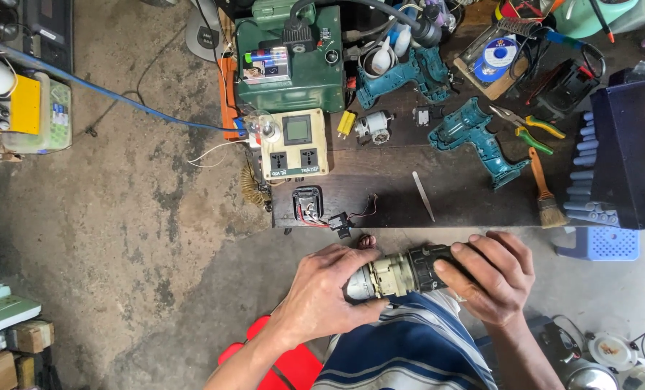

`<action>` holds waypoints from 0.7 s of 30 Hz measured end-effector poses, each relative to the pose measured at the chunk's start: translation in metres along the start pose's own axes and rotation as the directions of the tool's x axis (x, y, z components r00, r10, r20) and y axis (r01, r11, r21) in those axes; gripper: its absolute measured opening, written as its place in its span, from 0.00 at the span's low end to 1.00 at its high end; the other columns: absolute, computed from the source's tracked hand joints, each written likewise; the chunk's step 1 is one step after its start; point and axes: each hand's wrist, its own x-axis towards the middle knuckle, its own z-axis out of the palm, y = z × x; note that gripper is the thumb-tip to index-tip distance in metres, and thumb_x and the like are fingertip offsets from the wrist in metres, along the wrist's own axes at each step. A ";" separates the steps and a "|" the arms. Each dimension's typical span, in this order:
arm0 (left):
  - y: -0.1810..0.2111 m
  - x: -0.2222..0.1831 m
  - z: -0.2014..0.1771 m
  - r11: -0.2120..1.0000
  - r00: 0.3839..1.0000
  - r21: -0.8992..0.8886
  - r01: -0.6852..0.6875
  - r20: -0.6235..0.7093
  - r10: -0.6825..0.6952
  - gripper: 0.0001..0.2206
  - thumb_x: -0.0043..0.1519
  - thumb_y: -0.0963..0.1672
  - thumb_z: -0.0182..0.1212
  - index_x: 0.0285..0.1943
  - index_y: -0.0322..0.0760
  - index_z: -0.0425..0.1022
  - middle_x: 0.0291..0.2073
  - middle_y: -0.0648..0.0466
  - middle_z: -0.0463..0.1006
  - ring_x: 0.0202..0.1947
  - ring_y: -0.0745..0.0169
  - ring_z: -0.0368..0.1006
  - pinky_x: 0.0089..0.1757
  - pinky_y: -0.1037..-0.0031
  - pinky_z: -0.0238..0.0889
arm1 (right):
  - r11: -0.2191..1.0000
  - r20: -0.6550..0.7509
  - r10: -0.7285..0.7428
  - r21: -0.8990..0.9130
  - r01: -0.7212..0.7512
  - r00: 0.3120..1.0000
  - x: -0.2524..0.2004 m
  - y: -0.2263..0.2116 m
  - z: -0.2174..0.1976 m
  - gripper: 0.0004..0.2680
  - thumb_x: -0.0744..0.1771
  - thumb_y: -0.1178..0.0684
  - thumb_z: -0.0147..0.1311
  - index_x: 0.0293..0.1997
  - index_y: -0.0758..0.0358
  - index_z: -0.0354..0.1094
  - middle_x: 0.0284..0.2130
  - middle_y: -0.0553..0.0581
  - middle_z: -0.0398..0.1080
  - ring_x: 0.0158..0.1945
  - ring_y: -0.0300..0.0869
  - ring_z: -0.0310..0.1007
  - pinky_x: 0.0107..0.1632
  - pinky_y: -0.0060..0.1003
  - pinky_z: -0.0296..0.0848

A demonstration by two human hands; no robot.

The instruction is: Disassembling a small motor using a hammer and then taking apart a power drill at a workbench to remove internal components.

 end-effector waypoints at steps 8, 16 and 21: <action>0.003 0.001 0.002 0.997 0.987 0.018 -0.070 -0.144 0.072 0.25 0.45 0.48 0.78 0.51 0.37 0.79 0.37 0.55 0.85 0.39 0.55 0.82 0.44 0.69 0.75 | 0.999 0.033 0.035 0.013 -0.035 0.999 0.003 -0.005 -0.001 0.03 0.69 0.58 0.58 0.45 0.56 0.75 0.42 0.59 0.73 0.45 0.52 0.73 0.47 0.51 0.74; 0.001 0.001 -0.002 0.999 0.996 -0.018 -0.050 -0.070 0.049 0.29 0.45 0.50 0.79 0.53 0.34 0.78 0.34 0.53 0.81 0.36 0.54 0.78 0.38 0.65 0.73 | 0.997 0.064 0.074 0.018 -0.075 0.995 0.003 -0.007 0.000 0.04 0.70 0.54 0.55 0.46 0.56 0.75 0.44 0.59 0.73 0.47 0.53 0.73 0.48 0.51 0.74; -0.004 -0.001 0.002 0.993 0.995 0.104 0.059 0.077 -0.067 0.26 0.50 0.52 0.72 0.54 0.40 0.74 0.43 0.53 0.83 0.42 0.49 0.80 0.38 0.59 0.71 | 0.999 0.102 0.049 0.003 -0.050 0.994 0.005 -0.006 0.000 0.03 0.69 0.56 0.59 0.45 0.56 0.75 0.43 0.59 0.73 0.46 0.53 0.73 0.48 0.51 0.73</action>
